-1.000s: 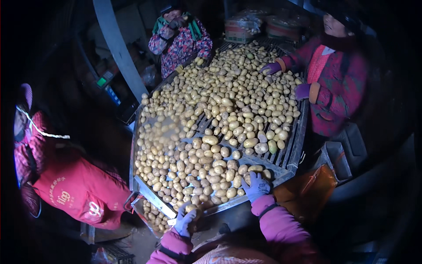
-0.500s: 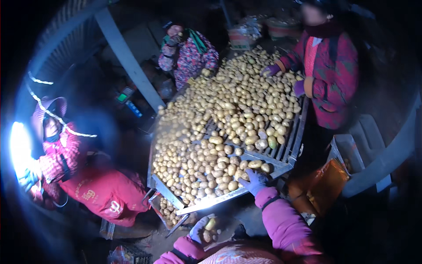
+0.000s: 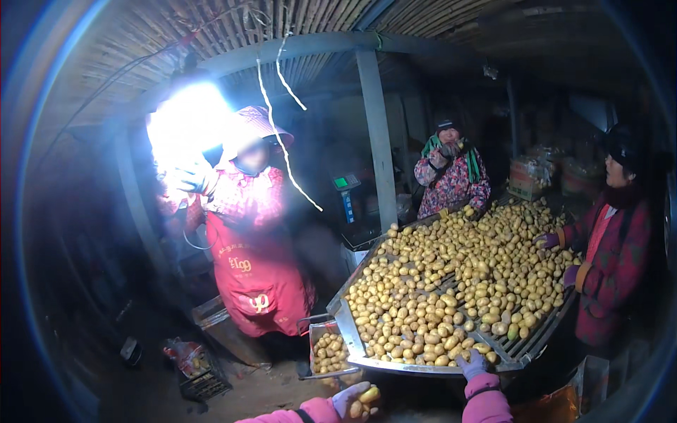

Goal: Sorting potatoes by hand on a sorting table and placing them into crates or bags.

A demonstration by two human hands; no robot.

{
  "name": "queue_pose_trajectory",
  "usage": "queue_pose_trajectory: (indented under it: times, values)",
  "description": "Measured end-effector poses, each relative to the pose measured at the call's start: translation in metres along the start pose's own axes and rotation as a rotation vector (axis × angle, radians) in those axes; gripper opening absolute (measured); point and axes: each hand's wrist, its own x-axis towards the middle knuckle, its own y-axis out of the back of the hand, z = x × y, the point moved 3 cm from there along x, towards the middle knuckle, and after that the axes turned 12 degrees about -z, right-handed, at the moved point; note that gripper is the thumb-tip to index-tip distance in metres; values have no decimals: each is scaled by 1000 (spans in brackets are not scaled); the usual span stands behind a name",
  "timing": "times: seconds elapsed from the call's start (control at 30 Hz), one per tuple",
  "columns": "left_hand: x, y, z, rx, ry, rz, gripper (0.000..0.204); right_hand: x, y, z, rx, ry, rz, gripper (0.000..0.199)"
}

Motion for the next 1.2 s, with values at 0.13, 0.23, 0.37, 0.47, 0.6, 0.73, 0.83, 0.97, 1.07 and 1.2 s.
queue_pose_trajectory:
  times: [0.13, 0.23, 0.37, 0.47, 0.6, 0.73, 0.83, 0.97, 1.07, 1.2]
  values:
    - [-13, -9, -1, -50, 19, 32, 41, -7, 11, -13, -1, -59, -98, 63]
    - [-20, -29, -2, 22, -81, 33, 31, -10, 17, -21, -1, -28, -117, 72]
    - [-18, -31, 0, -77, -23, 119, 37, -8, 13, -22, 6, -108, -220, 75]
    - [-16, -26, -7, -97, 20, 110, 43, -14, 15, -22, 72, -68, -151, 70]
    - [-7, -21, -14, -87, 57, 128, 44, -18, 19, -27, 53, -64, -177, 67]
    - [4, -25, -18, -127, 62, 110, 46, -19, 21, -30, 58, -17, -106, 67]
    - [15, -30, -19, -181, 53, 44, 47, -16, 15, -23, -141, -62, -130, 66]
    - [25, -38, -20, -197, 40, -67, 46, -16, 15, -20, -83, 88, -11, 57]
    - [29, -38, -19, -144, 83, -29, 47, -16, 14, -17, -115, -21, -149, 63]
    - [31, -35, -20, -118, 88, -9, 49, -17, 18, -22, -31, -29, -169, 64]
